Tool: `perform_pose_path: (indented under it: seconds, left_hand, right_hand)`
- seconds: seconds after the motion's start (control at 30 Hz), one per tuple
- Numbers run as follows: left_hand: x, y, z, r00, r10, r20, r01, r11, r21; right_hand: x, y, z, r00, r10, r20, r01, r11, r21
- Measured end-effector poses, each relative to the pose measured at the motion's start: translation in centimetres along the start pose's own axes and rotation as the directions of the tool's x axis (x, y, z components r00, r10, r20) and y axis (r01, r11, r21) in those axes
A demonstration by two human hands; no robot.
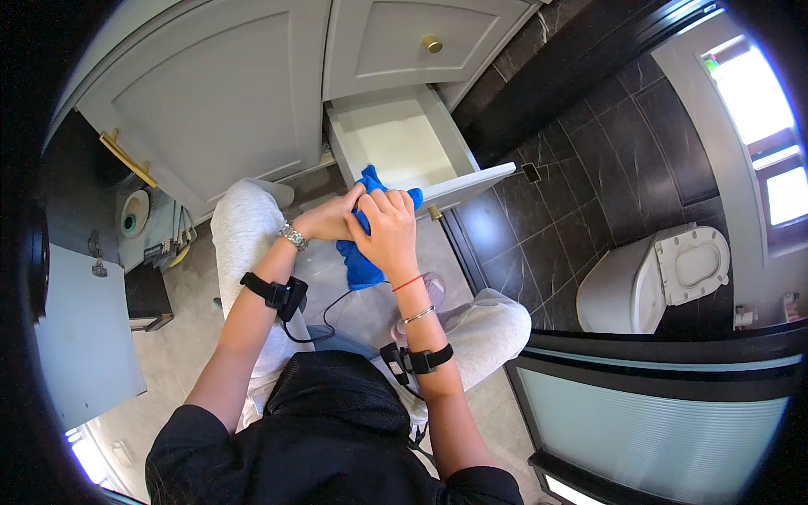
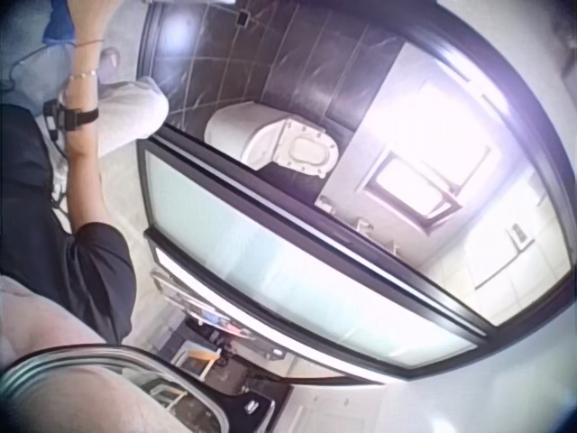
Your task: Cleaning the edge of a bathroom drawer with a blue cloth.
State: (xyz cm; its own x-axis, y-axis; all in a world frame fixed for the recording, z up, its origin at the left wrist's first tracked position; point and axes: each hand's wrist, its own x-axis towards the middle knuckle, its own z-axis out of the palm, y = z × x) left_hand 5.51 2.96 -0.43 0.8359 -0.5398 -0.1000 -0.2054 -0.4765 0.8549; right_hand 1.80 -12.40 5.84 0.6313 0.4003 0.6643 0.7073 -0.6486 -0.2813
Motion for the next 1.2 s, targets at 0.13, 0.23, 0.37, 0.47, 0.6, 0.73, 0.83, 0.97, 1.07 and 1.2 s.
perform_pose_path:
  seconds: [0.13,0.23,0.37,0.47,0.6,0.73,0.83,0.97,1.07,1.2]
  left_hand:
    - [0.2,-0.7,0.3,0.964,0.233,-0.127,-0.244,0.967,-0.077]
    - [0.1,-0.5,-0.2,0.987,0.162,-0.02,-0.163,0.981,-0.109]
    - [-0.3,0.4,-0.8,0.991,0.086,0.099,-0.069,0.983,-0.168]
    - [-0.8,0.1,-0.7,0.991,0.11,0.073,-0.102,0.989,-0.107]
    - [0.2,0.2,-0.3,0.992,0.102,0.07,-0.099,0.994,-0.041]
    - [0.0,-1.5,0.3,0.987,0.151,-0.048,-0.151,0.989,0.01]
    - [0.1,-1.4,0.1,0.987,0.147,-0.072,-0.144,0.989,0.046]
    - [1.6,-3.4,2.1,0.976,0.183,-0.121,-0.205,0.956,-0.208]
    - [1.6,-3.4,2.9,0.973,0.02,-0.229,-0.083,0.96,-0.266]
    - [-0.8,-1.5,1.7,0.935,-0.159,-0.318,0.134,0.986,-0.101]
  right_hand:
    - [-0.2,1.2,-0.6,0.999,-0.035,0.0,0.035,0.998,0.057]
    - [-0.3,1.7,-1.4,0.992,-0.068,0.102,0.051,0.987,0.155]
    - [-1.1,1.4,-2.9,0.997,0.043,0.062,-0.061,0.945,0.321]
    - [-2.2,1.5,-6.5,0.969,0.221,-0.113,-0.213,0.974,0.08]
    - [-2.2,6.4,-12.7,0.781,0.473,-0.408,-0.397,0.88,0.261]
    - [4.7,1.8,-14.3,0.861,0.472,-0.19,-0.349,0.819,0.455]
    - [8.9,-1.0,-10.4,0.914,0.369,-0.166,-0.265,0.855,0.445]
    - [11.2,1.5,-5.1,0.924,0.359,-0.135,-0.308,0.904,0.295]
    - [7.0,3.2,-1.7,0.957,0.231,0.175,-0.234,0.972,-0.004]
    - [2.0,0.8,-1.4,0.953,0.085,0.291,-0.055,0.992,-0.11]
